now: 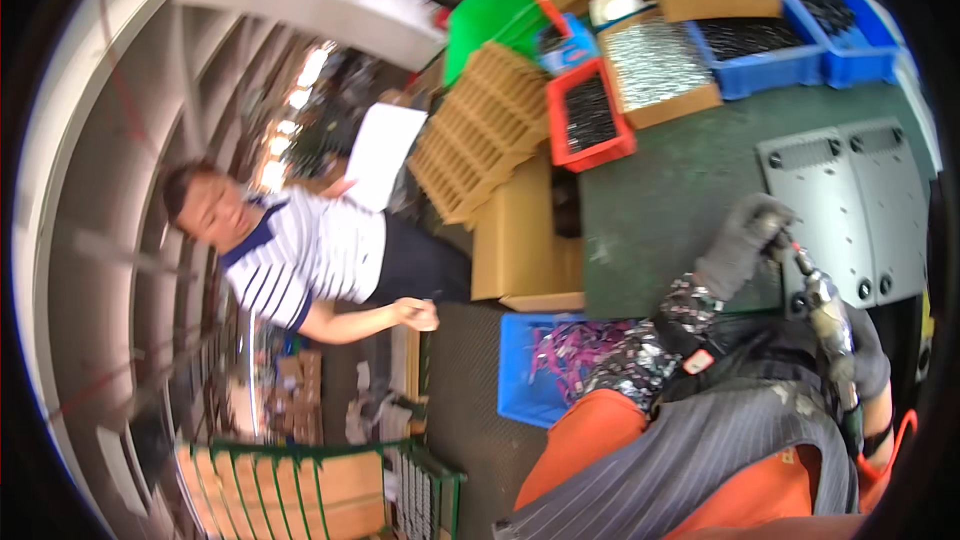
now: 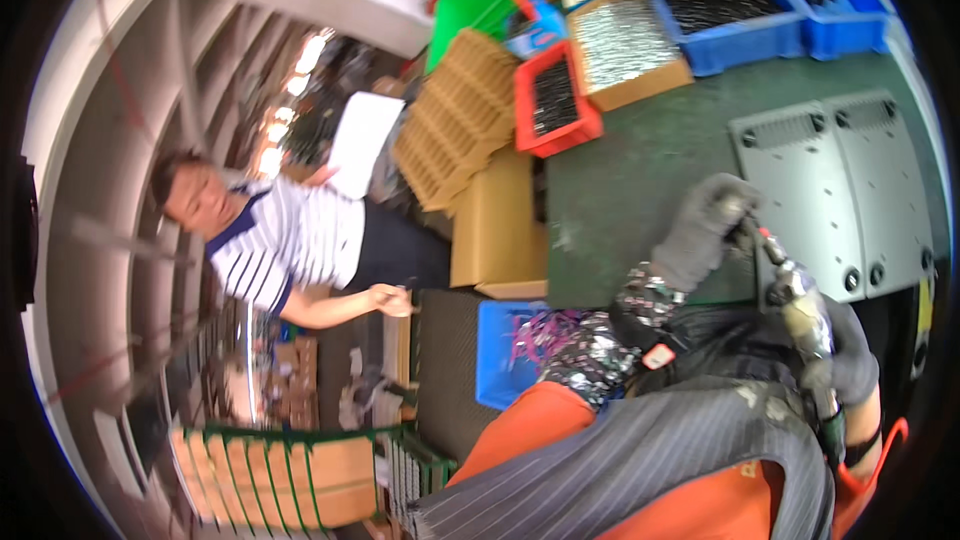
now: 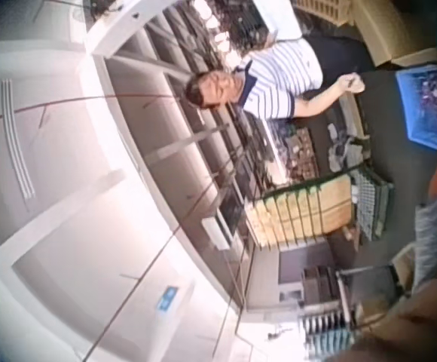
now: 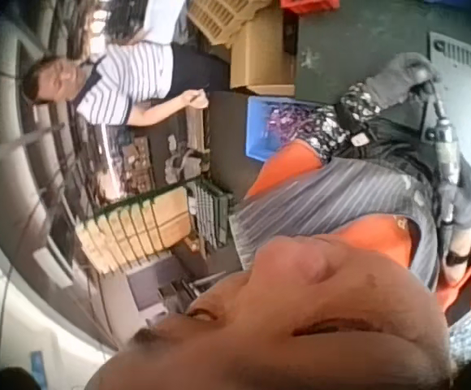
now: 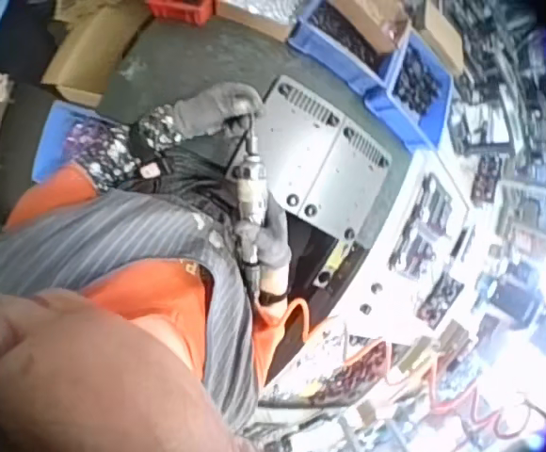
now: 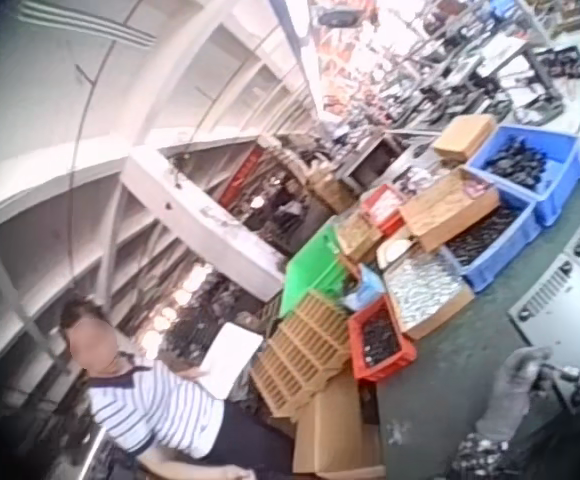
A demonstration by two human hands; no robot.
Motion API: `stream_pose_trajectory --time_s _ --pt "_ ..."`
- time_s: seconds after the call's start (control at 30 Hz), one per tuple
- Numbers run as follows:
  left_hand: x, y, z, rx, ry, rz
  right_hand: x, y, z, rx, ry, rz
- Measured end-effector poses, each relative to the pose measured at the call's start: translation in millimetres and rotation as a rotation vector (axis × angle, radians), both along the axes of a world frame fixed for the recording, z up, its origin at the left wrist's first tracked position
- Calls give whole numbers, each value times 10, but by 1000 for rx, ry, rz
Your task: Assembling metal housings for inverters, installing cooling fans, and securing components using a pneumatic screwdriver.
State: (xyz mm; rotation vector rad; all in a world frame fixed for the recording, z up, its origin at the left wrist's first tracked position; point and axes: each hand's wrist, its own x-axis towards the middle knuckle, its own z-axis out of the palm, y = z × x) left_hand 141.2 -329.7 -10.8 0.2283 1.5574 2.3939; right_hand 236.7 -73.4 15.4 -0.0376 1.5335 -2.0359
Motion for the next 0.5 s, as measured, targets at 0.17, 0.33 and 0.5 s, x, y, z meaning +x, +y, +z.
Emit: stream_pose_trajectory --time_s 0.17,0.33,0.5 --pt "57 -35 -14 75 -66 44 -1 -115 -33 74 -92 -43" --pt "94 -21 1 206 -95 57 -39 -173 -80 67 36 -47" --pt "125 6 -123 300 -137 119 -39 -112 -207 70 89 -5"
